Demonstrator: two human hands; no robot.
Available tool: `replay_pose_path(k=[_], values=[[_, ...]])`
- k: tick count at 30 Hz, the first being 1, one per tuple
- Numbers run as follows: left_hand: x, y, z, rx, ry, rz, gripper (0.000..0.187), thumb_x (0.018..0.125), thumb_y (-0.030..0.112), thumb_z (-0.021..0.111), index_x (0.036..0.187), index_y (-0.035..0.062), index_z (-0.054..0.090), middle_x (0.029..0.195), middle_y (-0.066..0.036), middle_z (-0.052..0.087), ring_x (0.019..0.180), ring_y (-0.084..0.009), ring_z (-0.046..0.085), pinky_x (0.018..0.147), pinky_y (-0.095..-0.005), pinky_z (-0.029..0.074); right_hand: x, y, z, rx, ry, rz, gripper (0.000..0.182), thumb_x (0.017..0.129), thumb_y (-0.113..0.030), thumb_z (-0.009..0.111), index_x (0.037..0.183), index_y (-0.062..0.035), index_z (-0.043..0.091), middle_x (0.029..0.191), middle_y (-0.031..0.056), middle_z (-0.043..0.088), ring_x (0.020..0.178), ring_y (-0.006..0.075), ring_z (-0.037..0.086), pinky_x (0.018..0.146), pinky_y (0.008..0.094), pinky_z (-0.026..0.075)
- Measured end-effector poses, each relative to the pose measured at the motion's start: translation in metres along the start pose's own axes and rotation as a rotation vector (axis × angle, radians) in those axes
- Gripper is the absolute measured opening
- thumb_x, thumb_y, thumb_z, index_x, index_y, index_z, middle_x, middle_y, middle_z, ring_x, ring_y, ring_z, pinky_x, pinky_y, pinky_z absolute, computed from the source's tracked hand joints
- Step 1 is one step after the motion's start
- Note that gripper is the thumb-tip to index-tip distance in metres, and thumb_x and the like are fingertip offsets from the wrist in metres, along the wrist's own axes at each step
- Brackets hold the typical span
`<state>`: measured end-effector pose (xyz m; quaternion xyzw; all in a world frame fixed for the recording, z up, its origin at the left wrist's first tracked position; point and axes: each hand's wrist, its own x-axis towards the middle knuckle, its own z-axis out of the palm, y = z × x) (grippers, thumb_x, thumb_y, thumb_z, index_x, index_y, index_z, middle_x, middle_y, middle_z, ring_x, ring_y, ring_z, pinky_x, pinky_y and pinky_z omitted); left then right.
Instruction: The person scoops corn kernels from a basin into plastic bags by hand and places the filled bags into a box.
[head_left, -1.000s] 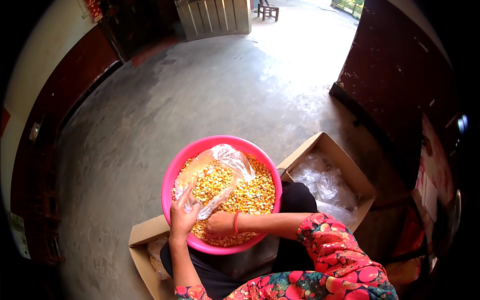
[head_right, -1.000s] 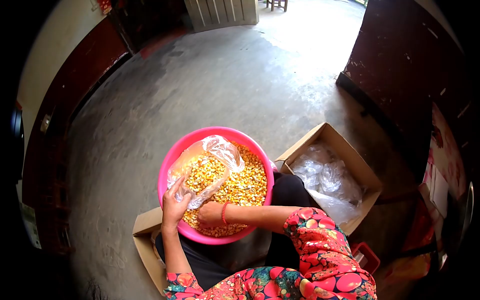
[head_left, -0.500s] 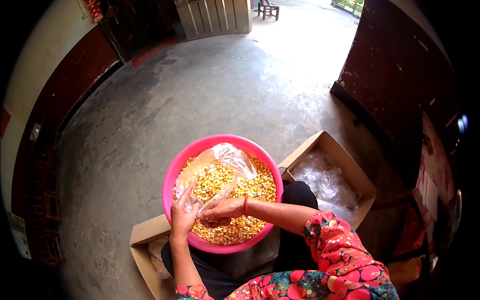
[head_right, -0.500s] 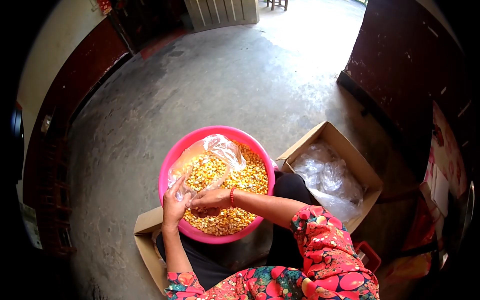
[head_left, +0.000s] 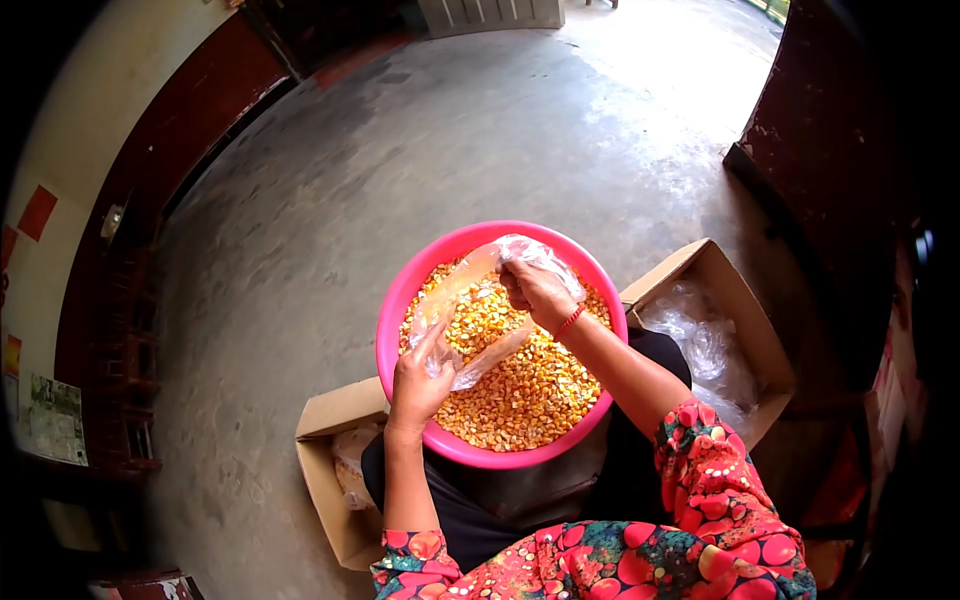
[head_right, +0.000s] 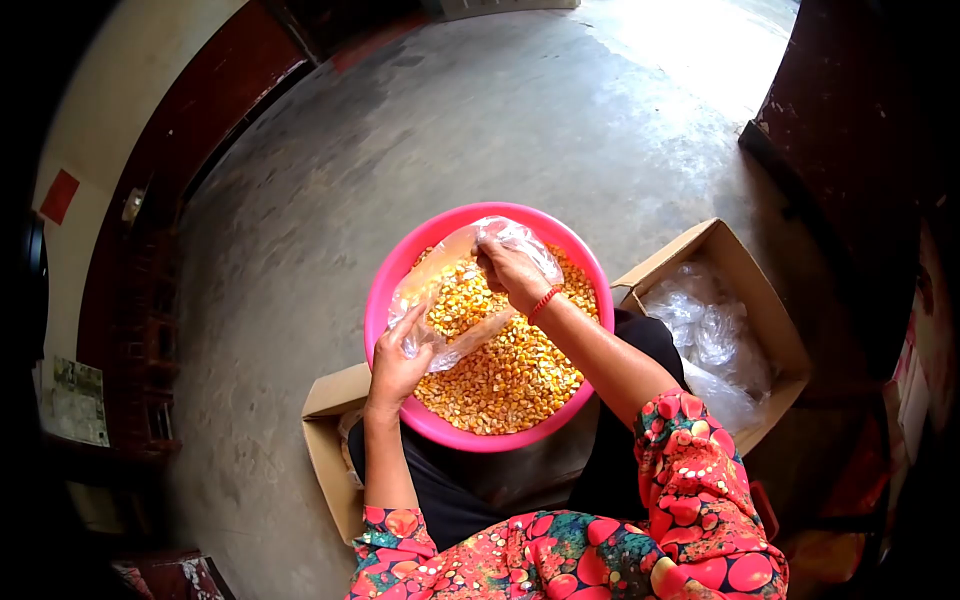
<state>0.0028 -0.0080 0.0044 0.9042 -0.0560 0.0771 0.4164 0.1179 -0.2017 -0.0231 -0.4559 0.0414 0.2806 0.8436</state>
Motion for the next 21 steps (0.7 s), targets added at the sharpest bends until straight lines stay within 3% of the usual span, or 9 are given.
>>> replay_pose_path(k=[5, 6, 7, 11, 13, 15, 17, 19, 21], values=[[0.000, 0.000, 0.000, 0.020, 0.000, 0.024, 0.054, 0.068, -0.002, 0.053, 0.122, 0.0044, 0.053, 0.083, -0.018, 0.063, 0.077, -0.0267, 0.064, 0.073, -0.0331, 0.049, 0.012, 0.004, -0.004, -0.043, 0.206, -0.140, 0.023, 0.086, -0.017, 0.048, 0.064, -0.0109, 0.044, 0.054, -0.0030, 0.036, 0.045, 0.0079, 0.032, 0.042, 0.0250, 0.024], [-0.001, -0.001, 0.000, 0.017, -0.007, 0.011, 0.054, 0.068, -0.001, 0.053, 0.122, 0.0046, 0.053, 0.083, -0.018, 0.064, 0.077, -0.0268, 0.064, 0.073, -0.0335, 0.049, 0.013, 0.004, -0.006, -0.077, 0.209, -0.173, 0.017, 0.085, -0.016, 0.049, 0.069, -0.0084, 0.051, 0.061, 0.0001, 0.046, 0.052, 0.0102, 0.043, 0.049, 0.0262, 0.034], [-0.001, 0.001, 0.000, 0.018, -0.008, 0.011, 0.054, 0.068, -0.001, 0.053, 0.122, 0.0046, 0.053, 0.083, -0.018, 0.064, 0.077, -0.0268, 0.064, 0.073, -0.0335, 0.049, 0.014, 0.005, -0.005, -0.075, 0.209, -0.172, 0.017, 0.085, -0.016, 0.049, 0.069, -0.0084, 0.051, 0.061, 0.0001, 0.046, 0.052, 0.0102, 0.043, 0.049, 0.0262, 0.034], [0.000, 0.006, -0.002, 0.018, -0.019, -0.013, 0.054, 0.068, -0.001, 0.053, 0.122, 0.0039, 0.052, 0.088, -0.019, 0.064, 0.083, -0.0288, 0.064, 0.075, -0.0345, 0.049, 0.011, 0.008, -0.008, -0.078, 0.168, -0.369, 0.024, 0.091, -0.018, 0.043, 0.101, -0.0024, 0.059, 0.100, 0.0084, 0.061, 0.087, 0.0186, 0.060, 0.078, 0.0289, 0.048], [0.000, 0.005, -0.002, 0.026, -0.017, -0.016, 0.054, 0.068, -0.001, 0.053, 0.122, 0.0031, 0.052, 0.091, -0.021, 0.064, 0.086, -0.0299, 0.064, 0.077, -0.0349, 0.049, 0.000, -0.003, -0.003, -0.824, 0.199, -0.570, 0.031, 0.087, -0.029, 0.044, 0.099, -0.0058, 0.061, 0.097, 0.0114, 0.063, 0.088, 0.0251, 0.059, 0.077, 0.0382, 0.045], [0.001, 0.001, -0.002, 0.049, 0.033, 0.054, 0.053, 0.068, -0.002, 0.052, 0.121, 0.0009, 0.053, 0.099, -0.023, 0.062, 0.092, -0.0317, 0.063, 0.081, -0.0353, 0.048, -0.009, -0.011, 0.009, -0.959, 0.292, -0.529, 0.036, 0.087, -0.034, 0.041, 0.098, -0.0071, 0.062, 0.098, 0.0120, 0.063, 0.091, 0.0284, 0.057, 0.080, 0.0412, 0.043], [0.001, -0.001, -0.004, 0.029, 0.022, 0.013, 0.052, 0.068, -0.003, 0.051, 0.120, 0.0001, 0.053, 0.101, -0.023, 0.062, 0.094, -0.0324, 0.062, 0.083, -0.0355, 0.047, -0.010, -0.013, 0.009, -1.207, 0.212, -0.514, 0.035, 0.086, -0.032, 0.042, 0.095, -0.0063, 0.063, 0.093, 0.0105, 0.064, 0.088, 0.0280, 0.059, 0.078, 0.0404, 0.044], [0.001, -0.001, -0.005, 0.009, 0.011, -0.026, 0.052, 0.068, -0.003, 0.050, 0.120, -0.0006, 0.053, 0.104, -0.024, 0.061, 0.095, -0.0330, 0.061, 0.084, -0.0358, 0.047, 0.005, 0.005, 0.003, -0.836, 0.025, -0.291, 0.033, 0.091, -0.030, 0.047, 0.098, -0.0021, 0.062, 0.088, 0.0035, 0.063, 0.081, 0.0143, 0.056, 0.072, 0.0278, 0.045], [0.001, -0.001, -0.005, 0.059, 0.089, 0.021, 0.051, 0.069, -0.003, 0.050, 0.119, -0.0003, 0.053, 0.104, -0.024, 0.061, 0.095, -0.0331, 0.061, 0.083, -0.0358, 0.047, 0.000, 0.009, 0.006, -0.823, -0.234, -0.343, 0.030, 0.091, -0.028, 0.049, 0.101, -0.0035, 0.062, 0.086, 0.0056, 0.064, 0.078, 0.0147, 0.058, 0.070, 0.0285, 0.047]])
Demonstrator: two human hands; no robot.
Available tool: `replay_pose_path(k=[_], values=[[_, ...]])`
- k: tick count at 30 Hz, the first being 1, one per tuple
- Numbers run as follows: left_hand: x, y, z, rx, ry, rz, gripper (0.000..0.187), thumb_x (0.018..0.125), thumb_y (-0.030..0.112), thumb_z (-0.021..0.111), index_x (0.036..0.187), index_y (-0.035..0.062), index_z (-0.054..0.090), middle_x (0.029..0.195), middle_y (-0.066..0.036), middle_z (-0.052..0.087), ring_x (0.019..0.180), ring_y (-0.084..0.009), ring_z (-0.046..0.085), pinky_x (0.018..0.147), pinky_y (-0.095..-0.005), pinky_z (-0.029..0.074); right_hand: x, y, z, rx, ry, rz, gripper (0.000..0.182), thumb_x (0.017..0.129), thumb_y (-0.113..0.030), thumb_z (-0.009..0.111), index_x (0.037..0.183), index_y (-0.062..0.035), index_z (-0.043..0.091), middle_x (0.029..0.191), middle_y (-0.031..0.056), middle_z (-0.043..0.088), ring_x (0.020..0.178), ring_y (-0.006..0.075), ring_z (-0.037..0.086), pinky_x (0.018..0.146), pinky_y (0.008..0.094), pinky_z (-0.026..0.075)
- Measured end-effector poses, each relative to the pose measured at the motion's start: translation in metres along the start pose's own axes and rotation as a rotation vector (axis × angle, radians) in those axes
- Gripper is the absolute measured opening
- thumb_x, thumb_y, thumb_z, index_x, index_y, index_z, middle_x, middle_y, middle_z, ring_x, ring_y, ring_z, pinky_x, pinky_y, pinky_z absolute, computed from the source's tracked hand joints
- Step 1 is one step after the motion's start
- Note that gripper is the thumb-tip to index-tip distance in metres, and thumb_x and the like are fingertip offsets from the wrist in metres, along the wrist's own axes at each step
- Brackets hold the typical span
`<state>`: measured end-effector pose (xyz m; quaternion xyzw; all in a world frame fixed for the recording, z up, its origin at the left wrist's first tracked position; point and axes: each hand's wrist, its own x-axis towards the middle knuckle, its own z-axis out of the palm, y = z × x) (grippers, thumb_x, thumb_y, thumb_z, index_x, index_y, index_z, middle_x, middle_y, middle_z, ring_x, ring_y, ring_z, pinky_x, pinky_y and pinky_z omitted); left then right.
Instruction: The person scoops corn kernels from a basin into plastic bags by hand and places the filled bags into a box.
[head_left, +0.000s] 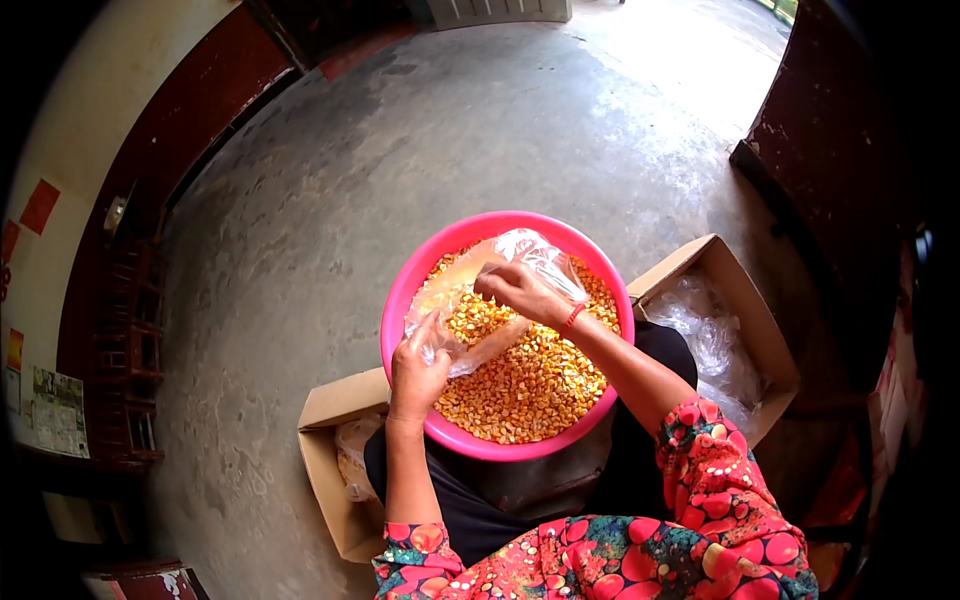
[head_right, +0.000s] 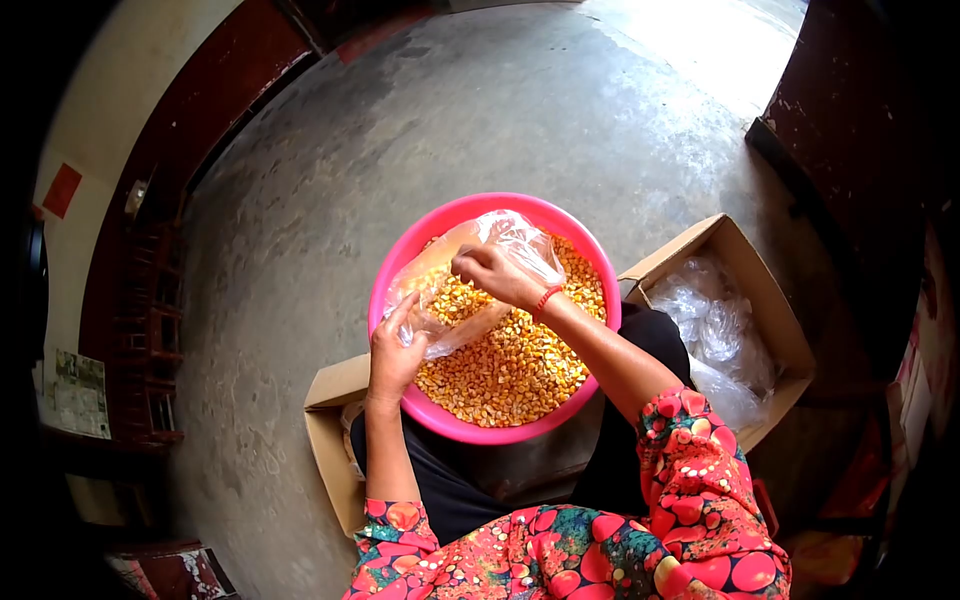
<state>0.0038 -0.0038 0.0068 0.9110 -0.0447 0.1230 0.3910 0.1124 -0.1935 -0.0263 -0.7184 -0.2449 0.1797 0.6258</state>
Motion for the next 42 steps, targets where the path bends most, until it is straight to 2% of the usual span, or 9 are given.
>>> replay_pose_path(k=[2, 10, 13, 16, 17, 21, 24, 35, 42], values=[[0.000, -0.005, 0.000, 0.002, 0.014, -0.027, 0.051, 0.069, -0.003, 0.051, 0.119, -0.0002, 0.053, 0.104, -0.024, 0.061, 0.096, -0.0334, 0.061, 0.083, -0.0360, 0.047, -0.009, -0.004, 0.008, -0.328, -0.111, -0.270, 0.024, 0.087, -0.025, 0.058, 0.093, -0.0030, 0.062, 0.076, 0.0134, 0.063, 0.067, 0.0210, 0.061, 0.062, 0.0323, 0.047], [-0.002, -0.016, 0.004, 0.014, 0.077, -0.015, 0.048, 0.071, -0.002, 0.053, 0.119, -0.0005, 0.053, 0.107, -0.024, 0.060, 0.100, -0.0348, 0.059, 0.087, -0.0368, 0.046, -0.028, -0.025, 0.004, -0.652, -0.604, -0.087, 0.028, 0.082, -0.028, 0.058, 0.073, -0.0022, 0.064, 0.061, 0.0127, 0.059, 0.056, 0.0251, 0.058, 0.055, 0.0372, 0.044], [-0.001, -0.015, 0.004, 0.008, 0.085, -0.045, 0.048, 0.072, -0.001, 0.055, 0.119, -0.0006, 0.053, 0.108, -0.023, 0.060, 0.102, -0.0340, 0.058, 0.088, -0.0369, 0.046, -0.028, -0.040, 0.001, -0.166, -0.690, -0.046, 0.025, 0.086, -0.023, 0.057, 0.079, 0.0001, 0.064, 0.060, 0.0057, 0.058, 0.056, 0.0122, 0.053, 0.052, 0.0295, 0.042], [-0.001, -0.016, 0.005, -0.010, 0.092, -0.048, 0.048, 0.072, 0.000, 0.056, 0.120, -0.0008, 0.052, 0.110, -0.023, 0.059, 0.103, -0.0330, 0.058, 0.088, -0.0366, 0.046, -0.038, -0.039, 0.012, -0.031, -0.976, 0.159, 0.023, 0.086, -0.020, 0.057, 0.097, -0.0007, 0.063, 0.075, 0.0075, 0.063, 0.065, 0.0140, 0.060, 0.061, 0.0288, 0.048], [-0.001, -0.013, 0.006, -0.010, 0.085, -0.057, 0.048, 0.072, 0.000, 0.056, 0.120, -0.0010, 0.052, 0.110, -0.023, 0.059, 0.103, -0.0326, 0.058, 0.088, -0.0364, 0.046, -0.041, -0.016, 0.026, -0.128, -1.001, -0.063, 0.025, 0.085, -0.019, 0.058, 0.103, -0.0023, 0.061, 0.082, 0.0095, 0.065, 0.072, 0.0175, 0.062, 0.066, 0.0316, 0.049], [0.000, -0.012, 0.006, -0.001, 0.068, -0.059, 0.049, 0.071, -0.001, 0.056, 0.120, -0.0015, 0.052, 0.111, -0.023, 0.059, 0.103, -0.0317, 0.059, 0.087, -0.0353, 0.046, -0.060, 0.010, 0.066, -0.374, -0.660, -0.436, 0.023, 0.077, -0.014, 0.059, 0.099, -0.0070, 0.062, 0.091, 0.0135, 0.059, 0.088, 0.0323, 0.057, 0.078, 0.0410, 0.047], [0.000, -0.013, 0.007, -0.040, 0.072, -0.081, 0.050, 0.070, -0.002, 0.055, 0.120, -0.0014, 0.052, 0.111, -0.023, 0.059, 0.103, -0.0306, 0.059, 0.087, -0.0345, 0.046, -0.061, 0.022, 0.078, -0.591, -0.471, -0.585, 0.021, 0.075, -0.014, 0.058, 0.095, -0.0064, 0.060, 0.089, 0.0128, 0.056, 0.090, 0.0310, 0.055, 0.079, 0.0413, 0.046], [0.001, -0.010, 0.003, -0.043, 0.072, -0.075, 0.051, 0.069, -0.004, 0.052, 0.121, -0.0011, 0.052, 0.111, -0.022, 0.059, 0.103, -0.0306, 0.059, 0.088, -0.0347, 0.045, -0.063, 0.019, 0.080, -0.741, -0.675, -0.364, 0.023, 0.085, -0.025, 0.050, 0.078, -0.0036, 0.054, 0.067, 0.0162, 0.058, 0.070, 0.0329, 0.060, 0.065, 0.0457, 0.046], [0.000, -0.009, 0.004, -0.039, 0.049, -0.083, 0.051, 0.070, -0.003, 0.051, 0.120, -0.0008, 0.052, 0.110, -0.023, 0.059, 0.102, -0.0322, 0.059, 0.087, -0.0353, 0.046, -0.057, 0.012, 0.087, -0.440, -0.457, -0.289, 0.020, 0.084, -0.019, 0.051, 0.076, -0.0013, 0.056, 0.070, 0.0163, 0.061, 0.066, 0.0332, 0.060, 0.062, 0.0425, 0.046]])
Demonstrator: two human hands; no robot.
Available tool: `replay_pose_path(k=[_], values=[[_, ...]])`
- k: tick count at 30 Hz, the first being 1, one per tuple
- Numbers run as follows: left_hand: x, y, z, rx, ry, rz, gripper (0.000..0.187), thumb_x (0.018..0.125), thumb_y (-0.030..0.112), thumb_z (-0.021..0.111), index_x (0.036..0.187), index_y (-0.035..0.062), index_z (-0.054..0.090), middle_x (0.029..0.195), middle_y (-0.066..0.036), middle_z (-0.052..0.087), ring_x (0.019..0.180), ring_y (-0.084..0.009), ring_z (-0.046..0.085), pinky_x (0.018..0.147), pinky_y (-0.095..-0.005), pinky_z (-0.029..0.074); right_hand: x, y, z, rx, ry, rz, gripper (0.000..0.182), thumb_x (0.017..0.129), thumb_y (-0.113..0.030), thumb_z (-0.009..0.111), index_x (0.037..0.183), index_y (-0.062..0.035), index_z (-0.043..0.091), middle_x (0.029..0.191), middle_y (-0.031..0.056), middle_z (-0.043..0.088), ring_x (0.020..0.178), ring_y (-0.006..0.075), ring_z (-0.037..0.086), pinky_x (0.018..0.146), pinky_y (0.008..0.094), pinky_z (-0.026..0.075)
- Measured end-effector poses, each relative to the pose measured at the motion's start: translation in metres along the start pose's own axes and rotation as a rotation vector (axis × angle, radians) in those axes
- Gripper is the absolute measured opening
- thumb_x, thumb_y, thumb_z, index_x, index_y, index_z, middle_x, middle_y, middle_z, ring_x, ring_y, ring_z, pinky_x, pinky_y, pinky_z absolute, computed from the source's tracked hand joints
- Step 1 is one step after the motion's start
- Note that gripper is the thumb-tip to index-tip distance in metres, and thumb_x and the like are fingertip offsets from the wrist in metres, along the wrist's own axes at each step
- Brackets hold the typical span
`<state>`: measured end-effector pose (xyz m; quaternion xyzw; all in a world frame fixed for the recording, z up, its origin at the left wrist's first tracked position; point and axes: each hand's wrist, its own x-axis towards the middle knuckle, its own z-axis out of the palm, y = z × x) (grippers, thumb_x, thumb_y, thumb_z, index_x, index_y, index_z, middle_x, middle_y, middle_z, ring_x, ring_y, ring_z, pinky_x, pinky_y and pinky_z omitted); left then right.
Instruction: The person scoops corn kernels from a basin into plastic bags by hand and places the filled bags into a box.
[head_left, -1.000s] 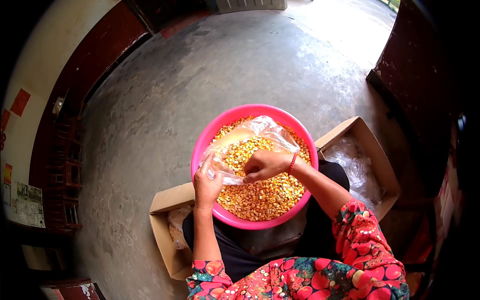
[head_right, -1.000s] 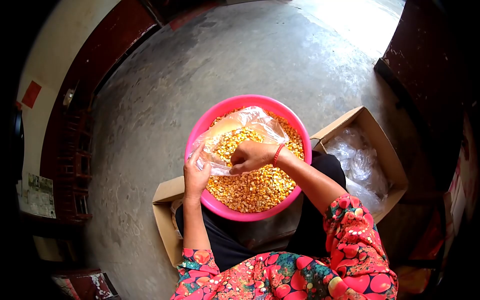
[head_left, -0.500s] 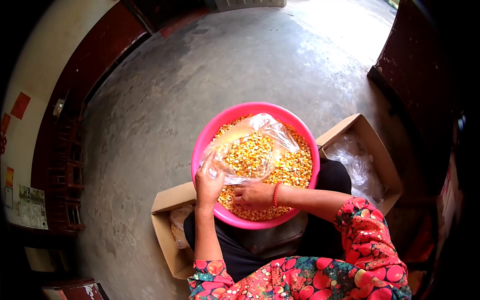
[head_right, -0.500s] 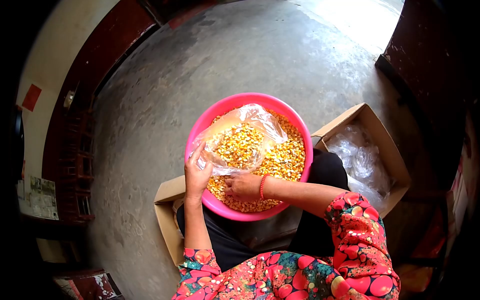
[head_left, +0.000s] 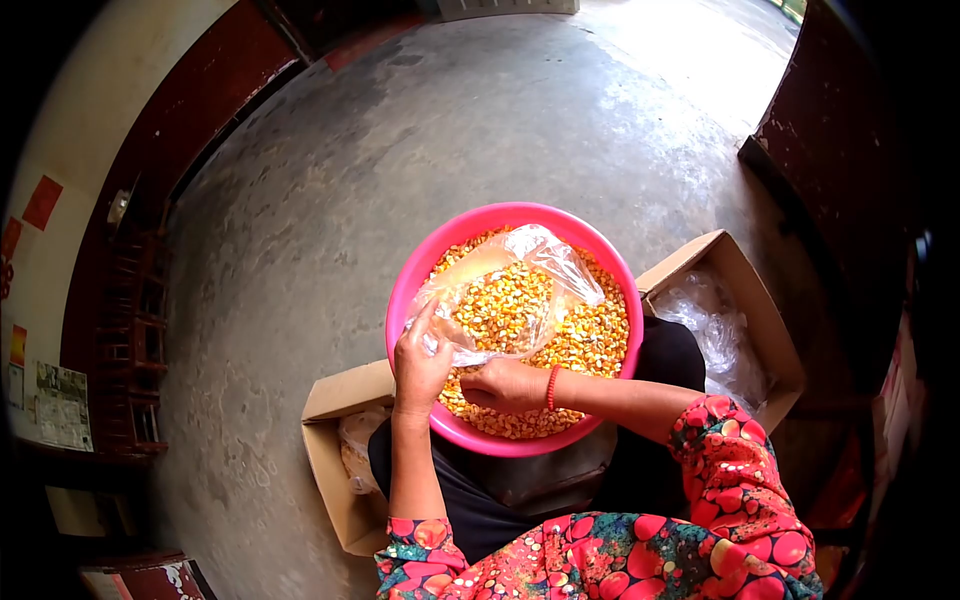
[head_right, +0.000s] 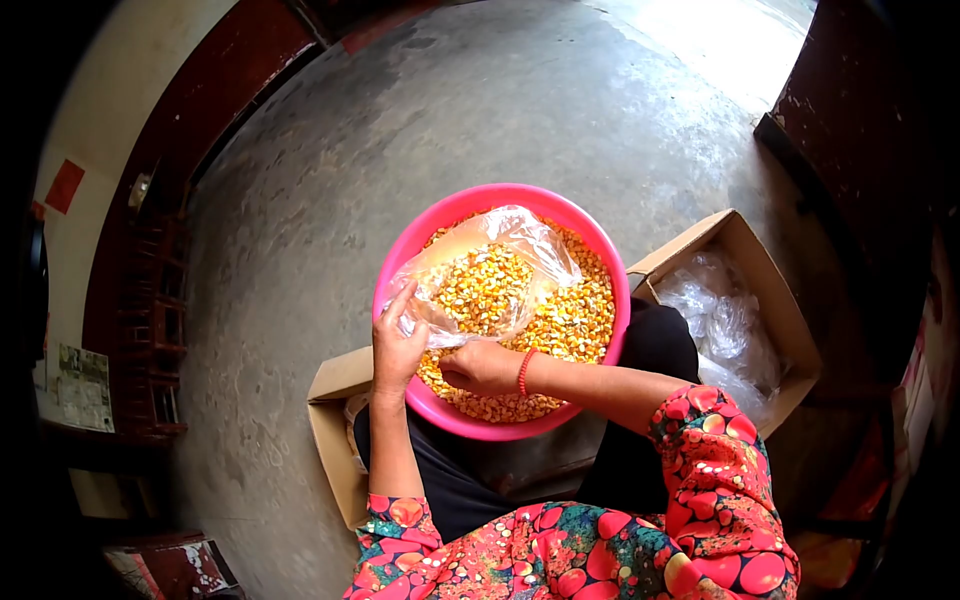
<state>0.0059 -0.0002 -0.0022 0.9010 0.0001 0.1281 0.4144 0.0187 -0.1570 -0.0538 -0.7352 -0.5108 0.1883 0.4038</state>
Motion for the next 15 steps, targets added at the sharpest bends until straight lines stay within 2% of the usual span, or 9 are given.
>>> replay_pose_path(k=[1, 2, 4, 6, 9, 11, 12, 14, 15], values=[[0.000, 0.002, 0.000, 0.000, -0.001, 0.000, 0.051, 0.070, -0.003, 0.051, 0.120, -0.0008, 0.052, 0.110, -0.023, 0.059, 0.102, -0.0322, 0.059, 0.087, -0.0353, 0.046, 0.002, 0.002, 0.001, 0.222, 0.110, -0.011, 0.019, 0.084, -0.018, 0.051, 0.079, -0.0007, 0.056, 0.073, 0.0157, 0.062, 0.068, 0.0314, 0.060, 0.064, 0.0411, 0.047], [0.000, 0.004, -0.001, 0.009, -0.008, -0.011, 0.050, 0.070, -0.003, 0.051, 0.120, -0.0006, 0.052, 0.109, -0.023, 0.059, 0.101, -0.0325, 0.059, 0.086, -0.0356, 0.046, 0.002, 0.003, 0.001, 0.223, 0.111, -0.011, 0.019, 0.084, -0.018, 0.051, 0.079, -0.0007, 0.056, 0.073, 0.0157, 0.062, 0.068, 0.0314, 0.060, 0.064, 0.0411, 0.047], [-0.001, 0.004, 0.000, 0.016, -0.019, -0.021, 0.050, 0.070, -0.003, 0.051, 0.120, -0.0004, 0.052, 0.108, -0.024, 0.060, 0.100, -0.0328, 0.059, 0.085, -0.0359, 0.046, 0.002, 0.006, 0.001, 0.483, 0.046, 0.174, 0.018, 0.084, -0.017, 0.051, 0.086, -0.0010, 0.059, 0.078, 0.0139, 0.063, 0.071, 0.0259, 0.060, 0.068, 0.0381, 0.047], [0.000, 0.001, 0.002, 0.024, -0.010, 0.024, 0.050, 0.070, -0.003, 0.051, 0.121, 0.0000, 0.052, 0.108, -0.023, 0.060, 0.098, -0.0334, 0.060, 0.084, -0.0360, 0.047, 0.001, 0.009, 0.001, 0.445, 0.023, 0.165, 0.020, 0.084, -0.017, 0.051, 0.091, -0.0008, 0.060, 0.079, 0.0139, 0.064, 0.073, 0.0219, 0.059, 0.072, 0.0365, 0.046], [0.000, 0.003, 0.001, 0.034, -0.017, 0.013, 0.051, 0.070, -0.003, 0.051, 0.121, 0.0004, 0.052, 0.108, -0.023, 0.060, 0.098, -0.0339, 0.060, 0.084, -0.0363, 0.046, 0.002, 0.002, -0.004, 0.393, -0.018, 0.166, 0.023, 0.090, -0.022, 0.050, 0.091, -0.0013, 0.061, 0.077, 0.0092, 0.063, 0.072, 0.0181, 0.060, 0.067, 0.0325, 0.048], [-0.001, 0.002, 0.001, 0.038, -0.021, 0.011, 0.051, 0.070, -0.003, 0.051, 0.121, 0.0004, 0.052, 0.108, -0.023, 0.060, 0.098, -0.0339, 0.060, 0.084, -0.0363, 0.046, 0.003, -0.010, -0.015, 0.730, -0.189, 0.304, 0.027, 0.092, -0.026, 0.048, 0.084, -0.0029, 0.059, 0.066, 0.0035, 0.057, 0.059, 0.0124, 0.052, 0.054, 0.0281, 0.044], [-0.001, 0.001, 0.001, 0.043, -0.025, 0.009, 0.051, 0.070, -0.003, 0.051, 0.121, 0.0004, 0.052, 0.108, -0.024, 0.060, 0.098, -0.0339, 0.059, 0.085, -0.0363, 0.046, 0.003, -0.012, -0.021, 0.731, -0.190, 0.304, 0.027, 0.092, -0.026, 0.048, 0.084, -0.0029, 0.059, 0.066, 0.0035, 0.057, 0.059, 0.0124, 0.052, 0.054, 0.0281, 0.044], [-0.001, 0.000, 0.002, 0.027, -0.018, 0.026, 0.052, 0.070, -0.003, 0.052, 0.121, 0.0004, 0.052, 0.107, -0.024, 0.060, 0.098, -0.0340, 0.059, 0.085, -0.0364, 0.046, 0.003, -0.015, -0.035, 1.049, -0.355, 0.343, 0.028, 0.094, -0.031, 0.047, 0.078, -0.0088, 0.055, 0.058, -0.0054, 0.045, 0.047, 0.0042, 0.039, 0.041, 0.0210, 0.031], [-0.001, -0.001, 0.002, 0.011, -0.011, 0.046, 0.052, 0.070, -0.003, 0.052, 0.121, 0.0004, 0.052, 0.107, -0.024, 0.060, 0.098, -0.0341, 0.059, 0.085, -0.0364, 0.046, 0.001, -0.019, -0.042, 1.111, -0.286, 0.332, 0.028, 0.094, -0.032, 0.046, 0.075, -0.0122, 0.051, 0.054, -0.0086, 0.035, 0.043, 0.0017, 0.029, 0.038, 0.0194, 0.020]])
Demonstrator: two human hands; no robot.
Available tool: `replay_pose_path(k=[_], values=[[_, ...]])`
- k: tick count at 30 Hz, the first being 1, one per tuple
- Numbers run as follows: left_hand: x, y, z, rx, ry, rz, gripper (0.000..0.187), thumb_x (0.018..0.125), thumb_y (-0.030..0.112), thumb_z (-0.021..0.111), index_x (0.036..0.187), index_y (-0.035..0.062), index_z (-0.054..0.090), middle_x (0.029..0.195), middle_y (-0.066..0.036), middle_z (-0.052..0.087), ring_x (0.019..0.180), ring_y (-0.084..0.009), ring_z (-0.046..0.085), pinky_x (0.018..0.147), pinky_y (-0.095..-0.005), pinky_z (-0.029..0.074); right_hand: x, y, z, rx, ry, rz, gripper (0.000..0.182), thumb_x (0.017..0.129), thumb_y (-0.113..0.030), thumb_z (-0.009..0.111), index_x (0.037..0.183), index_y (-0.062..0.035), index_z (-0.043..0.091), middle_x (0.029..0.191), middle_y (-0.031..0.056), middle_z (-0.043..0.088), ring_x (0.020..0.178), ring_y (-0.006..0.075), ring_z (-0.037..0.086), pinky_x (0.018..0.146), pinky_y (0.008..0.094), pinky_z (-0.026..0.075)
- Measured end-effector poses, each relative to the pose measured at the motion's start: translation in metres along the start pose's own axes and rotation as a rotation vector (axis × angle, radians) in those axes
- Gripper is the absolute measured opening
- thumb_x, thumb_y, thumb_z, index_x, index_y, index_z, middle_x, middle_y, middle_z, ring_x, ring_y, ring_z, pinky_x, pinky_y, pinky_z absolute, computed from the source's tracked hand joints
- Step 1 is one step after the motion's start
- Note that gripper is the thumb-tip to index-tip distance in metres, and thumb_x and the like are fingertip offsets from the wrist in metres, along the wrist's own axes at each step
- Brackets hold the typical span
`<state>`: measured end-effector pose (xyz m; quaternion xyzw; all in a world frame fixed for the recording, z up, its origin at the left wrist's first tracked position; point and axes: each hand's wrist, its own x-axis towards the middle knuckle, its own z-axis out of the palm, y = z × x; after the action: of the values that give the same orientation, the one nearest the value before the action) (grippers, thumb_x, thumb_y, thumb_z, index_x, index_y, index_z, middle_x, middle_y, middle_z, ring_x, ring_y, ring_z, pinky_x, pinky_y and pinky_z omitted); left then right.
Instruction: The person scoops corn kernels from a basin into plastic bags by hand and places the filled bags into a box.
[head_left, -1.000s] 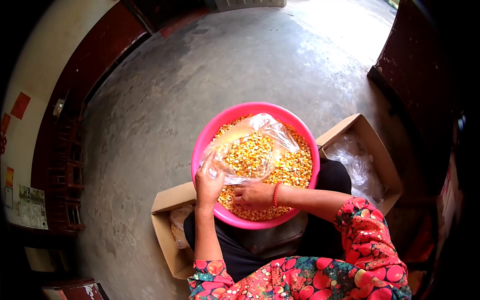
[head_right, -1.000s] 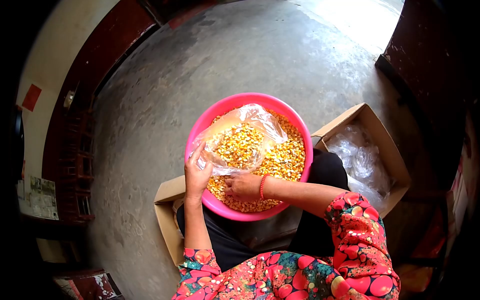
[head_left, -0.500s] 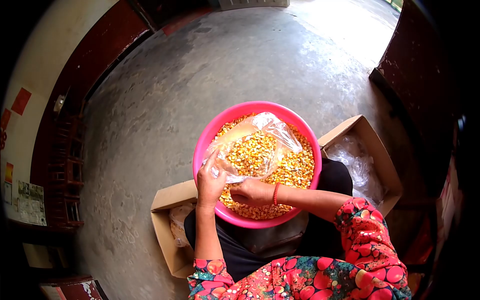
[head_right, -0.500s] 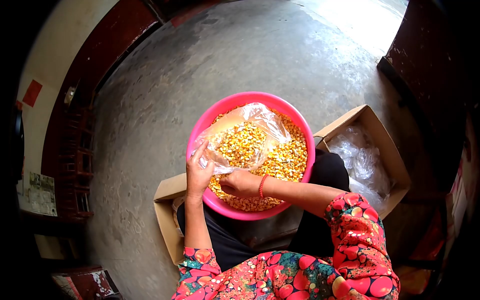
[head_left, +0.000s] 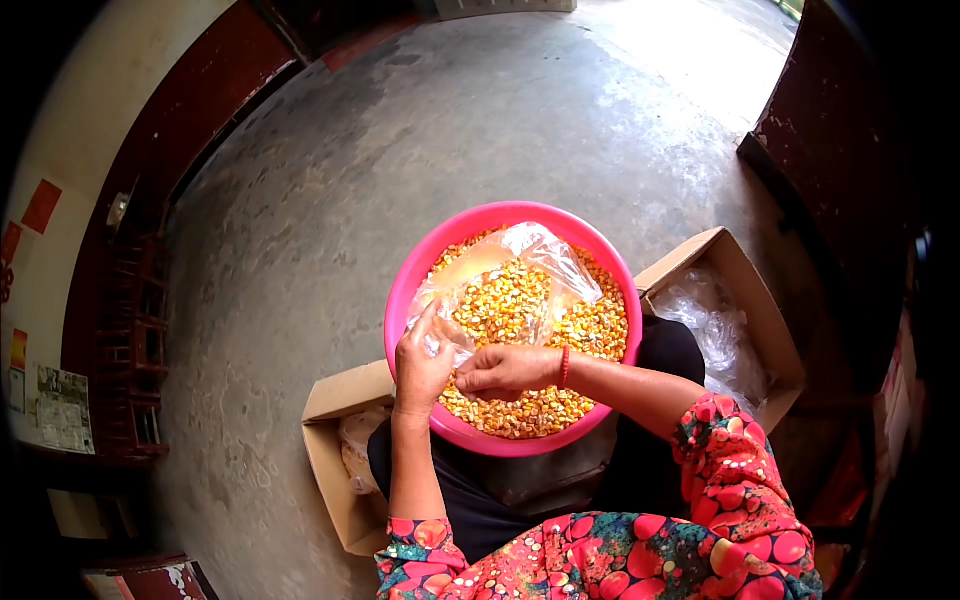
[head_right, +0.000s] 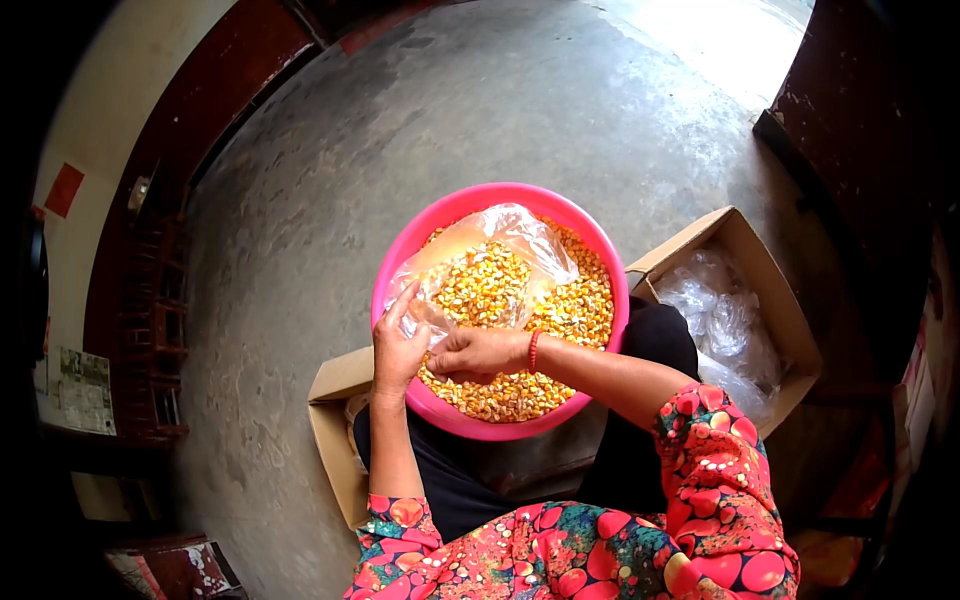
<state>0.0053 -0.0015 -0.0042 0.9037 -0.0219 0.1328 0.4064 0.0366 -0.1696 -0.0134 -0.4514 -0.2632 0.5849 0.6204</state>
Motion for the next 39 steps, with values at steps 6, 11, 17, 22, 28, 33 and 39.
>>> replay_pose_path(k=[6, 11, 17, 22, 28, 33, 39], values=[[0.001, 0.008, -0.001, -0.012, -0.061, -0.080, 0.053, 0.069, -0.005, 0.051, 0.122, -0.0002, 0.052, 0.117, -0.019, 0.058, 0.110, -0.0256, 0.056, 0.094, -0.0308, 0.041, -0.016, -0.027, -0.044, 0.310, 0.368, -0.213, 0.025, 0.095, -0.029, 0.046, 0.077, -0.0122, 0.051, 0.050, -0.0079, 0.031, 0.039, 0.0034, 0.024, 0.036, 0.0210, 0.017], [0.001, 0.007, 0.000, 0.009, -0.046, -0.043, 0.052, 0.069, -0.004, 0.051, 0.121, 0.0004, 0.053, 0.112, -0.021, 0.059, 0.104, -0.0294, 0.058, 0.089, -0.0328, 0.044, -0.019, -0.037, -0.065, 0.244, 0.739, -0.291, 0.024, 0.094, -0.026, 0.045, 0.079, -0.0087, 0.052, 0.055, -0.0052, 0.034, 0.042, 0.0047, 0.028, 0.038, 0.0222, 0.021], [0.000, 0.002, 0.000, 0.026, -0.013, 0.025, 0.051, 0.069, -0.003, 0.052, 0.120, 0.0007, 0.053, 0.107, -0.023, 0.060, 0.096, -0.0329, 0.060, 0.083, -0.0343, 0.047, -0.012, -0.008, -0.098, -0.517, 1.045, -0.432, 0.032, 0.094, -0.031, 0.040, 0.080, -0.0057, 0.054, 0.057, 0.0003, 0.040, 0.052, 0.0113, 0.039, 0.048, 0.0301, 0.033], [0.001, 0.003, -0.002, 0.021, -0.002, 0.052, 0.051, 0.069, -0.003, 0.052, 0.120, 0.0003, 0.053, 0.107, -0.023, 0.060, 0.096, -0.0322, 0.060, 0.083, -0.0337, 0.047, 0.000, -0.006, -0.092, -0.372, 1.217, -0.539, 0.039, 0.095, -0.031, 0.036, 0.077, -0.0040, 0.056, 0.071, 0.0055, 0.058, 0.064, 0.0157, 0.051, 0.060, 0.0328, 0.041], [0.001, 0.006, -0.003, 0.006, -0.032, -0.020, 0.051, 0.069, -0.003, 0.052, 0.120, -0.0002, 0.053, 0.108, -0.023, 0.060, 0.099, -0.0323, 0.059, 0.085, -0.0344, 0.046, -0.006, -0.027, -0.057, -0.412, 0.866, -0.571, 0.026, 0.096, -0.022, 0.043, 0.083, -0.0011, 0.052, 0.072, 0.0022, 0.051, 0.067, 0.0094, 0.047, 0.061, 0.0253, 0.041], [0.000, 0.004, -0.001, -0.017, -0.022, -0.017, 0.051, 0.069, -0.003, 0.053, 0.120, 0.0000, 0.053, 0.106, -0.025, 0.059, 0.099, -0.0337, 0.059, 0.085, -0.0364, 0.046, -0.009, -0.011, -0.009, -0.649, 0.235, -0.462, 0.019, 0.092, -0.019, 0.049, 0.084, -0.0016, 0.050, 0.065, 0.0137, 0.052, 0.059, 0.0208, 0.052, 0.058, 0.0356, 0.044], [0.001, 0.005, 0.000, 0.040, -0.051, -0.034, 0.053, 0.068, -0.002, 0.053, 0.121, 0.0024, 0.053, 0.092, -0.022, 0.063, 0.078, -0.0303, 0.062, 0.071, -0.0352, 0.048, 0.017, 0.054, 0.010, -1.118, 0.052, -0.587, 0.016, 0.085, -0.016, 0.050, 0.079, -0.0016, 0.054, 0.071, 0.0182, 0.056, 0.070, 0.0353, 0.058, 0.065, 0.0447, 0.046]])
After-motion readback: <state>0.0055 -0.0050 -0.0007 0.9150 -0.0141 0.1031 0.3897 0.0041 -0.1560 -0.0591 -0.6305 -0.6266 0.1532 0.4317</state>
